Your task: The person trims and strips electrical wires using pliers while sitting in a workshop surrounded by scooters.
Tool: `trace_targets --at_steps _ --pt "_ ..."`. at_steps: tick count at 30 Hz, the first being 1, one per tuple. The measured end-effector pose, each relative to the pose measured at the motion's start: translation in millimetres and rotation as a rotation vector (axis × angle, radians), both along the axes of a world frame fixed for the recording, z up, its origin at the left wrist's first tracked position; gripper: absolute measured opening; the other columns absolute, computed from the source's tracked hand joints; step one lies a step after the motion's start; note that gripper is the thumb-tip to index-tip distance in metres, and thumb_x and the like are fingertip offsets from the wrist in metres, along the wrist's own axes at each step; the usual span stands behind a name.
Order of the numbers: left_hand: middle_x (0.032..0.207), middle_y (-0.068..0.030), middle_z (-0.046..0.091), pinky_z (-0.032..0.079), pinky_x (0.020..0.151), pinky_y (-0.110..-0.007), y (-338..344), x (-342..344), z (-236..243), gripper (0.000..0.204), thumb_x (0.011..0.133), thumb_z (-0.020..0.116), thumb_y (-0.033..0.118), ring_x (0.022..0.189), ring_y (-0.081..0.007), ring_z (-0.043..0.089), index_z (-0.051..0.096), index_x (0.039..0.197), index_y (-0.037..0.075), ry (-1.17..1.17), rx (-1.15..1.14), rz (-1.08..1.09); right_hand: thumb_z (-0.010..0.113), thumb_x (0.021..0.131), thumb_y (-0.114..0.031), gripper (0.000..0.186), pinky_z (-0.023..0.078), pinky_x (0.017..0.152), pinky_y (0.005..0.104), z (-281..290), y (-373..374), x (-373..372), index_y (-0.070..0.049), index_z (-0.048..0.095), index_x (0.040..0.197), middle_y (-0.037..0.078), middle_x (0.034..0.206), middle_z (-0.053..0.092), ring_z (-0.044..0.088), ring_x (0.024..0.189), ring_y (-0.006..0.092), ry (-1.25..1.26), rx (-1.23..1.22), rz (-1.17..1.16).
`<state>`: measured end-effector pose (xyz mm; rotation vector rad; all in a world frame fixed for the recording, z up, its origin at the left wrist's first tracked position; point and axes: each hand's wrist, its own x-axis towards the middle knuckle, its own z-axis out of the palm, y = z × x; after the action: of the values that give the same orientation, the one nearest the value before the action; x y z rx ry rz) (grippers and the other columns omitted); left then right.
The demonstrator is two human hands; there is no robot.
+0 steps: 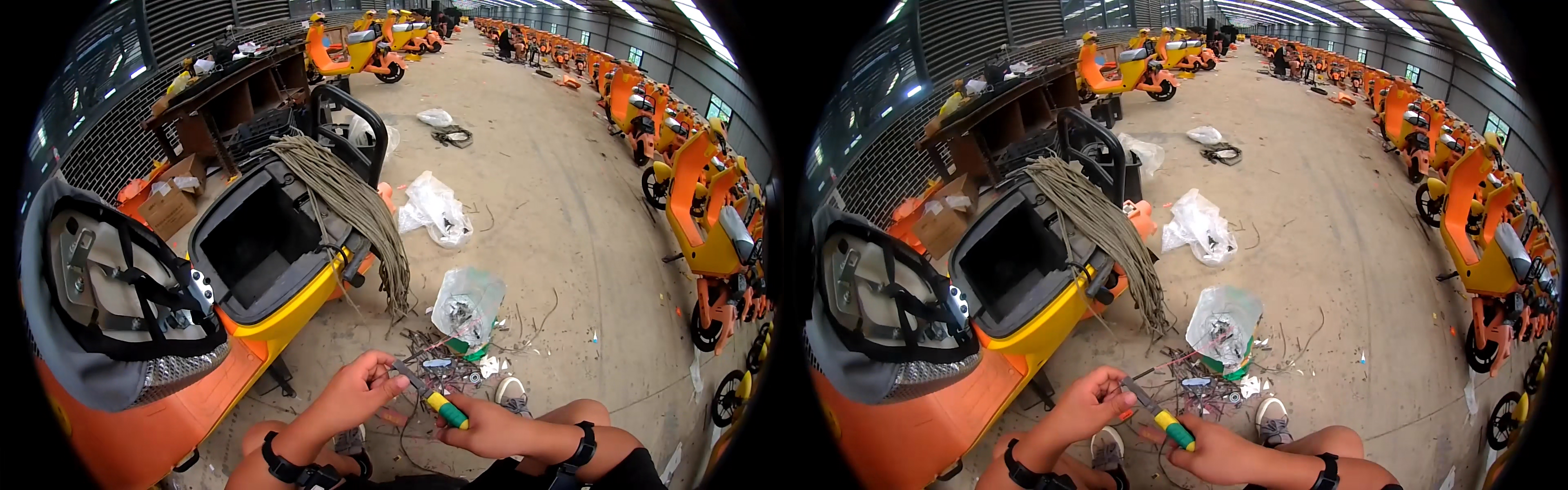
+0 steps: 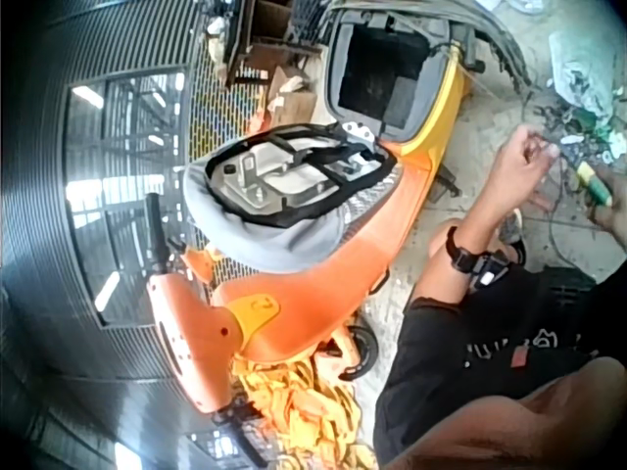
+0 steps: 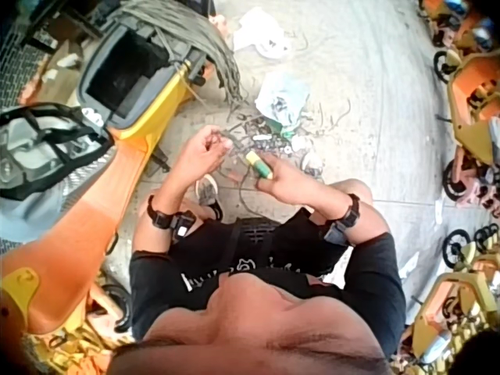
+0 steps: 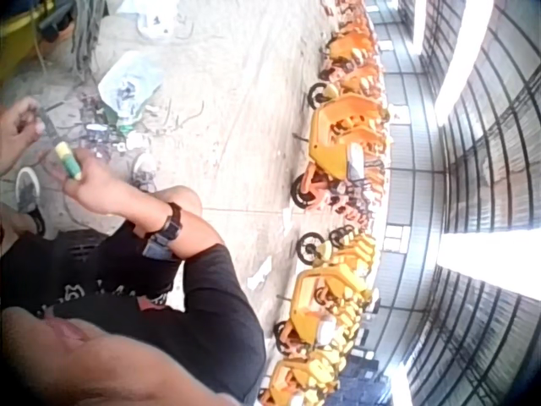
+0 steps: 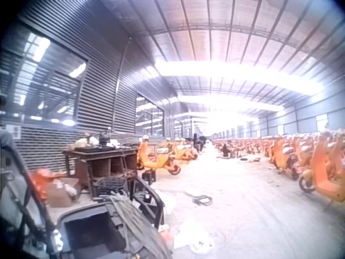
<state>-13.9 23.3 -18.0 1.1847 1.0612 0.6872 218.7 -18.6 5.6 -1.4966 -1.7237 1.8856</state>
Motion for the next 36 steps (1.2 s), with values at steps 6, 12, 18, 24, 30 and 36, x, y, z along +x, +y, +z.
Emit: trace_targets --at_steps 6,12,18,24,30,36 --pt "0.074 0.0009 0.039 0.064 0.059 -0.032 -3.4 11.0 18.9 0.036 0.091 0.068 0.012 0.073 -0.0088 0.053 0.048 0.117 -0.001 0.299 0.077 0.048 0.069 0.087 -0.022 0.03 0.047 0.076 0.0286 -23.2 2.4 7.1 -0.005 0.057 0.11 0.003 0.092 0.061 0.057 0.086 0.0124 0.056 -0.033 0.01" --pt "0.082 -0.0058 0.05 0.058 0.055 -0.032 -9.9 16.3 18.9 0.062 0.077 0.081 0.018 0.065 -0.014 0.057 0.044 0.126 0.007 0.432 0.319 0.139 0.069 0.087 -0.021 0.029 0.046 0.077 0.0279 -1.4 0.0 3.4 -0.005 0.057 0.109 0.003 0.093 0.06 0.056 0.087 0.0118 0.096 -0.053 -0.053" --pt "0.068 -0.0054 0.054 0.047 0.052 -0.034 -8.6 11.1 11.9 0.068 0.069 0.086 0.028 0.052 -0.0234 0.057 0.044 0.119 0.009 0.679 0.318 0.159 0.07 0.087 -0.023 0.033 0.047 0.077 0.0295 3.6 -0.3 -0.5 -0.005 0.057 0.11 0.005 0.092 0.059 0.057 0.087 0.0146 0.032 -0.03 -0.017" --pt "0.058 -0.0006 0.048 0.044 0.048 -0.033 -10.2 8.5 8.2 0.06 0.068 0.086 0.022 0.049 -0.0178 0.052 0.041 0.105 0.008 0.699 0.388 0.244 0.069 0.087 -0.023 0.036 0.047 0.078 0.0304 -1.8 -4.9 -5.8 -0.004 0.054 0.114 0.006 0.091 0.059 0.057 0.087 0.0154 0.018 0.045 -0.031" --pt "0.057 0.0018 0.042 0.038 0.046 -0.027 -9.2 14.9 2.2 0.053 0.067 0.084 0.005 0.052 -0.007 0.037 0.039 0.095 0.007 0.433 0.302 0.415 0.069 0.088 -0.018 0.034 0.046 0.077 0.0285 -18.1 -12.3 -11.3 -0.004 0.053 0.114 0.003 0.092 0.056 0.054 0.085 0.0119 0.224 -0.025 -0.117" --pt "0.061 0.0046 0.04 0.039 0.045 -0.025 -10.4 17.8 -2.8 0.049 0.068 0.081 -0.002 0.056 -0.0043 0.038 0.037 0.088 0.007 0.355 0.269 0.438 0.068 0.087 -0.016 0.028 0.045 0.073 0.0266 -26.8 -17.5 -18.6 -0.005 0.054 0.109 0.001 0.089 0.054 0.052 0.082 0.0102 0.256 -0.015 -0.181"
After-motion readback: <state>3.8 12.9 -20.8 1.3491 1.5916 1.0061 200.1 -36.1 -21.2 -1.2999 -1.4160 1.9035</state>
